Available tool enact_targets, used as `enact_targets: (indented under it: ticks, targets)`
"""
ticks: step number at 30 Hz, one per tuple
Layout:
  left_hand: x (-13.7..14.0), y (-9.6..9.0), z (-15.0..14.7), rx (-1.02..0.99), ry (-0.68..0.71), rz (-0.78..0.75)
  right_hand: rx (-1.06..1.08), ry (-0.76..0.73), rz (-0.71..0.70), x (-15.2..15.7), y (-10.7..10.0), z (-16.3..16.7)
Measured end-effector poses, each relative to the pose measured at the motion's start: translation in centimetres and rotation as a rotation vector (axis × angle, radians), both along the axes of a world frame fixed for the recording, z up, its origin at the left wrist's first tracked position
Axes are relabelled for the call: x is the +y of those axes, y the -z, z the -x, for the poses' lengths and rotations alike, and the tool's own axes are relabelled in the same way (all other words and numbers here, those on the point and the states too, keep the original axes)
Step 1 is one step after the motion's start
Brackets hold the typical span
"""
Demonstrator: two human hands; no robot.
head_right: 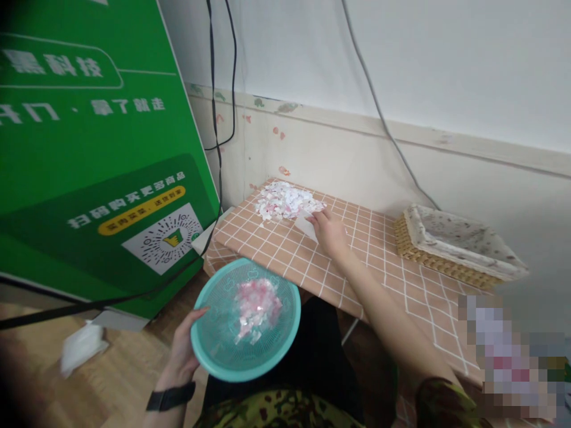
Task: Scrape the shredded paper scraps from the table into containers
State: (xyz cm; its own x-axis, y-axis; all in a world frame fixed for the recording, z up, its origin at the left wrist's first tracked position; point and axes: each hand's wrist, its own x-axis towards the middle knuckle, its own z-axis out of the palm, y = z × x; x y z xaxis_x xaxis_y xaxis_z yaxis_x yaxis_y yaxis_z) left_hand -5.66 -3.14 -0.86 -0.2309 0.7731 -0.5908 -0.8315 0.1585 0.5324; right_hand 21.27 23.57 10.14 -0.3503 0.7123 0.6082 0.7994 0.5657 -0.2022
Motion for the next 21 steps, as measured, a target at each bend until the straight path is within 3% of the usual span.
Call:
enact_targets:
  ticks: [6,13,21]
  targets:
    - [0.0,-0.1,-0.6,0.013,-0.034,0.054,-0.022,-0.095,0.084,-0.1,0.1,2.2]
    - [0.2,1.0,-1.8,0.016,-0.029,0.127,0.008,-0.091,0.151,1.4,0.1,2.9]
    - [0.2,2.5,-3.6,-0.056,0.025,0.158,-0.114,-0.249,0.259,3.4,-1.9,3.4]
